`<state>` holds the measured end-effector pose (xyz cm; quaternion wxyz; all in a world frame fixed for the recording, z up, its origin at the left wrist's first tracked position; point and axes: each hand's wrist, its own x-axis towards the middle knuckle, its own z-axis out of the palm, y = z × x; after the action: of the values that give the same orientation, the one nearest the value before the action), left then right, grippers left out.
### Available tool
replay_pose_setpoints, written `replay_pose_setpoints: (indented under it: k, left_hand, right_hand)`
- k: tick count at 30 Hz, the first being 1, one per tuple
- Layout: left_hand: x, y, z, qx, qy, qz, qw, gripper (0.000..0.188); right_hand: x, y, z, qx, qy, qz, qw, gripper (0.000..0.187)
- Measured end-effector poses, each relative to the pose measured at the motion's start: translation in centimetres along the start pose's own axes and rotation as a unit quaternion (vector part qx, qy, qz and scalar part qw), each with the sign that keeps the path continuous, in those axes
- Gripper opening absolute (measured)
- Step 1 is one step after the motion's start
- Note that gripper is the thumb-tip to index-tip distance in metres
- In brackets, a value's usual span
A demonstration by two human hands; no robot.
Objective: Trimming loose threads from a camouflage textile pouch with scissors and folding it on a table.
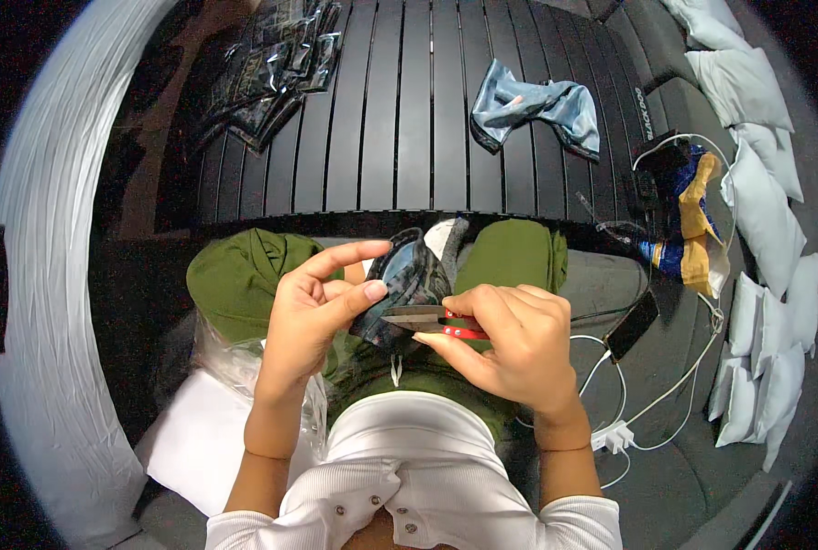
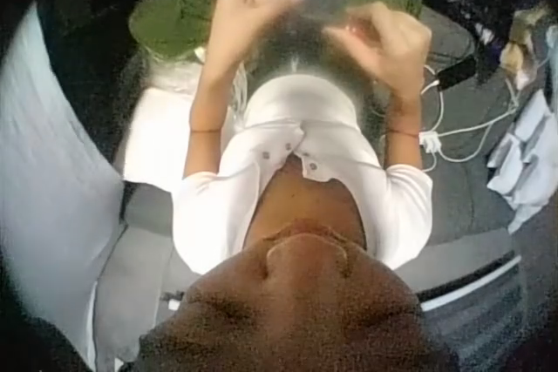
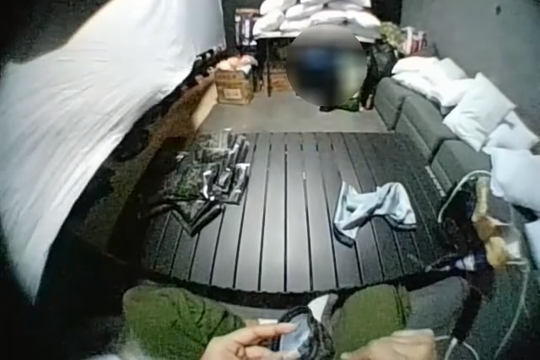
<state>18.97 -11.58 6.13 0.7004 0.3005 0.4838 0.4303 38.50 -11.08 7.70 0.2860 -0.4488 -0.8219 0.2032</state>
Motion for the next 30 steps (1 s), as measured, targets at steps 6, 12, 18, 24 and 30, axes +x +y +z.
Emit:
replay_pose_setpoints:
  k: [6,12,18,24,30]
  left_hand:
    - [0.3,-0.5,-0.5,0.01,-0.026,-0.011,1.0,0.036]
    - [0.0,0.1,-0.2,-0.02,-0.021,-0.005,1.0,0.032]
    - [-0.1,1.0,-0.2,-0.018,-0.031,-0.012,0.999,0.03]
    - [0.0,0.4,-0.3,-0.03,-0.043,-0.005,0.999,0.029]
    - [0.1,0.1,-0.2,0.009,-0.019,0.009,1.0,0.03]
  right_hand:
    - [0.1,0.1,0.2,-0.019,0.024,-0.026,0.999,0.033]
    - [-0.8,0.3,-0.1,0.013,0.121,-0.016,0.992,0.034]
    - [-0.7,0.3,-0.1,0.071,0.155,0.071,0.983,0.037]
    - [-0.2,0.1,0.2,0.066,0.002,0.062,0.996,0.034]
    - [0.0,0.1,0.1,0.051,-0.023,0.049,0.997,0.033]
